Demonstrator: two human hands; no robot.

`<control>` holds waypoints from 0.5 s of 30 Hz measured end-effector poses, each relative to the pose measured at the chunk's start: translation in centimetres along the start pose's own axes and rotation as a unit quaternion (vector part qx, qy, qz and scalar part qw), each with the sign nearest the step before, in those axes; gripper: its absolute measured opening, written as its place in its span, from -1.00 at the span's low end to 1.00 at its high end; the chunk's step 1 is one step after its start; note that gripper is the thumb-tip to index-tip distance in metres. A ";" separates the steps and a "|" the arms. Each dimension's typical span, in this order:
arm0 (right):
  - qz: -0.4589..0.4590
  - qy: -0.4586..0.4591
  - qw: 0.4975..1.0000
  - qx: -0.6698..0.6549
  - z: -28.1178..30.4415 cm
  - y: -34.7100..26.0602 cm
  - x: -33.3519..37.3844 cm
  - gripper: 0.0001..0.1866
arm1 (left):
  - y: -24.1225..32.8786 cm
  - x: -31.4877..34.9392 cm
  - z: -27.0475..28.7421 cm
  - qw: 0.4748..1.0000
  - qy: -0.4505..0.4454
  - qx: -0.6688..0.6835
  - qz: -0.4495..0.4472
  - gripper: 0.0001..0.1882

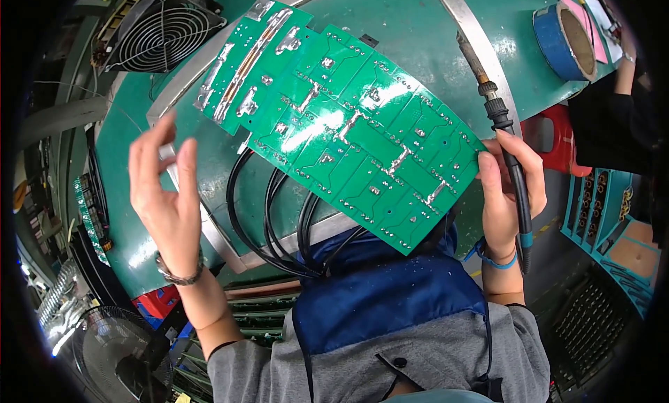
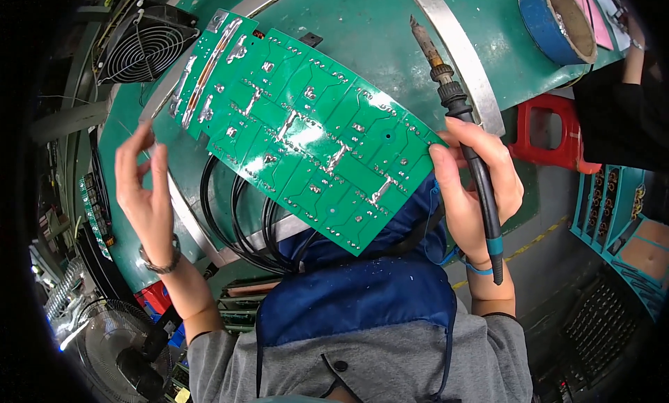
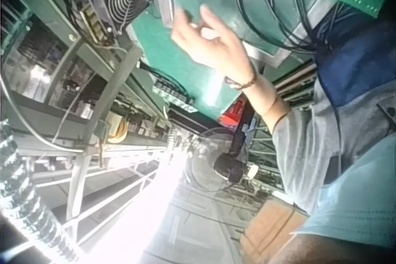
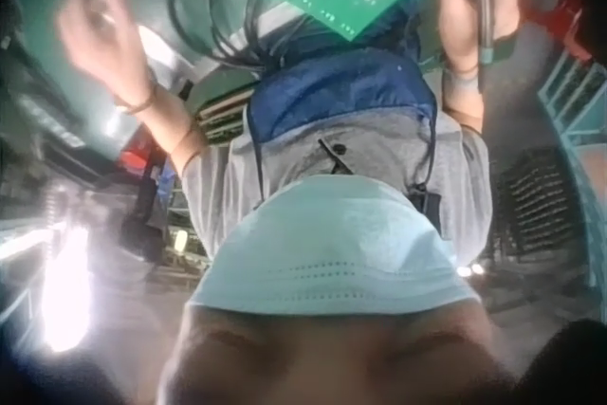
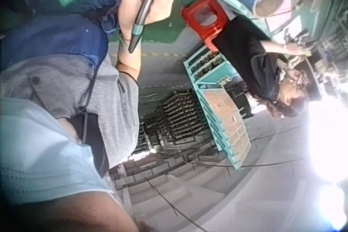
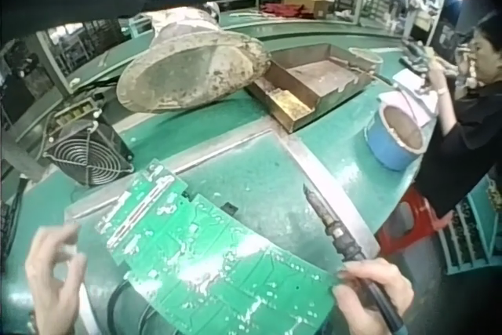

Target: The person solders electronic components onto a printed circuit board using a soldering iron and solder wire.

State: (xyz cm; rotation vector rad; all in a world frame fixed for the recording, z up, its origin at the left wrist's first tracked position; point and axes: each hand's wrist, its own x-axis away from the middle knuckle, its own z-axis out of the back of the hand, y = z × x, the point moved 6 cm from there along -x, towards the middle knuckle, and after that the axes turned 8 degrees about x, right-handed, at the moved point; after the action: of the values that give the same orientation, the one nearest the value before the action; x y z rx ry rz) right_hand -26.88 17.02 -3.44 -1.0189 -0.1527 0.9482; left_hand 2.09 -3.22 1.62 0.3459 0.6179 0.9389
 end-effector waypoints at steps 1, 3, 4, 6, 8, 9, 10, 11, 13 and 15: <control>0.002 -0.002 1.000 0.009 0.1 0.1 0.0 -0.66 | 0.1 -1.2 -0.7 0.999 0.001 0.023 -0.024 -0.67; 0.005 -0.012 1.000 0.009 0.0 -0.1 -0.1 -0.66 | 0.2 -3.1 -1.1 0.998 0.002 0.036 -0.043 -0.67; 0.001 -0.010 1.000 0.000 0.0 -0.1 -0.1 -0.65 | 0.0 -4.0 -1.9 0.996 -0.025 0.071 -0.040 -0.66; -0.003 -0.009 1.000 -0.008 0.1 -0.3 -0.1 -0.65 | -0.8 -5.2 -3.0 0.992 -0.053 0.106 -0.036 -0.66; 0.002 -0.011 1.000 -0.001 0.0 -0.7 -0.1 -0.64 | -2.8 -5.7 -5.0 0.947 -0.169 0.259 0.087 -0.66; 0.003 -0.010 1.000 -0.002 0.1 -0.8 -0.1 -0.64 | -3.0 -6.0 -5.4 0.923 -0.184 0.312 0.134 -0.64; -0.010 -0.014 1.000 -0.018 0.1 -0.7 -0.1 -0.63 | -3.1 -6.2 -5.4 0.923 -0.182 0.311 0.133 -0.64; -0.021 -0.017 0.999 -0.034 0.0 -0.6 0.0 -0.63 | -3.3 -6.3 -5.7 0.912 -0.200 0.327 0.145 -0.64; -0.031 -0.018 0.998 -0.048 -0.2 -0.9 0.0 -0.63 | -3.6 -6.3 -5.7 0.892 -0.216 0.353 0.180 -0.62; -0.038 -0.023 0.997 -0.063 -0.3 -1.1 0.2 -0.63 | -3.7 -6.1 -5.1 0.890 -0.217 0.353 0.188 -0.63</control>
State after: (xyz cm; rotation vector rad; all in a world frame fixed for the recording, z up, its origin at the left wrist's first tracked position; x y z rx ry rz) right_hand -25.99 16.79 -2.80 -1.0994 -0.2912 0.9014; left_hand -1.40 -10.22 -2.19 1.3339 0.4624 0.9308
